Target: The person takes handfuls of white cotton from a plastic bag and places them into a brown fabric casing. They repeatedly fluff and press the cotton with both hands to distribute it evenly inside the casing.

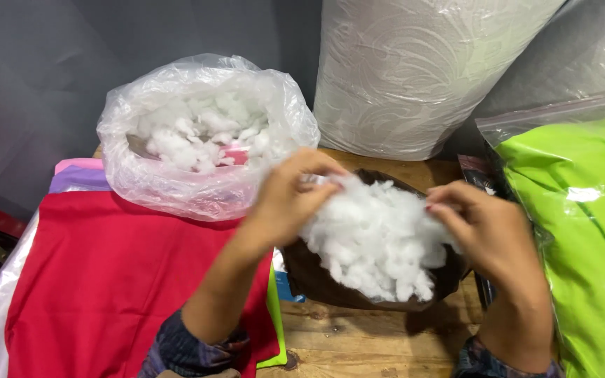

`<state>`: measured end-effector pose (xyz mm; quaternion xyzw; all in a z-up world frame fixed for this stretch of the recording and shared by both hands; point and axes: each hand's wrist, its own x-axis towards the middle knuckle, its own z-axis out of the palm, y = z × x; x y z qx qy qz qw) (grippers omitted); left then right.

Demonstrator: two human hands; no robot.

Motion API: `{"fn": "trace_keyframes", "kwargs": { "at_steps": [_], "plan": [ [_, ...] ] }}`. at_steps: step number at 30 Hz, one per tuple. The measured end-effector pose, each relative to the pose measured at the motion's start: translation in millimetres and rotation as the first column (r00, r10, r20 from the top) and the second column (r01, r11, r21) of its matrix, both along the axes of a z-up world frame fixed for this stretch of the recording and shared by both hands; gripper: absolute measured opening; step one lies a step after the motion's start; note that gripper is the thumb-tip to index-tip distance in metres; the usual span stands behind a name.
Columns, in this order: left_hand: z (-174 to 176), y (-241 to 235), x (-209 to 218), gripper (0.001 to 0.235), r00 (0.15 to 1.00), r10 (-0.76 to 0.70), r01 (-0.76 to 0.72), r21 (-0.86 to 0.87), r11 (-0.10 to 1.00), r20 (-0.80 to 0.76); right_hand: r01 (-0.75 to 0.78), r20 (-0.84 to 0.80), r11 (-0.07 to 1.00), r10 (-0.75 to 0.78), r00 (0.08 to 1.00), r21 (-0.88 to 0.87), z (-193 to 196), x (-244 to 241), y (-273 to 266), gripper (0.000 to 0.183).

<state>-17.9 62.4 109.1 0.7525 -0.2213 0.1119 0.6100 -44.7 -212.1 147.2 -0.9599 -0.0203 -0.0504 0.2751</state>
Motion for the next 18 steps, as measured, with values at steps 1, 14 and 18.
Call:
{"fn": "trace_keyframes", "kwargs": {
  "at_steps": [1,14,18],
  "plan": [
    [-5.0,-8.3,-2.6,0.02,1.0,0.002,-0.002,0.0,1.0,-0.001,-0.002,-0.001,1.0,0.002,1.0,0.0,-4.5,1.8,6.3,0.015],
    [-85.0,-82.2,-5.5,0.09,0.949,-0.127,0.313,0.901,0.301,-0.288,-0.497,-0.446,0.822,0.348,0.825,-0.279,-32.0,4.1,45.7,0.043],
    [-57.5,-67.4,-8.4,0.094,0.968,-0.155,0.248,0.857,0.452,-0.199,-0.377,-0.233,0.882,0.318,0.919,-0.281,-12.8,-8.1,21.4,0.037]
  ]
}}
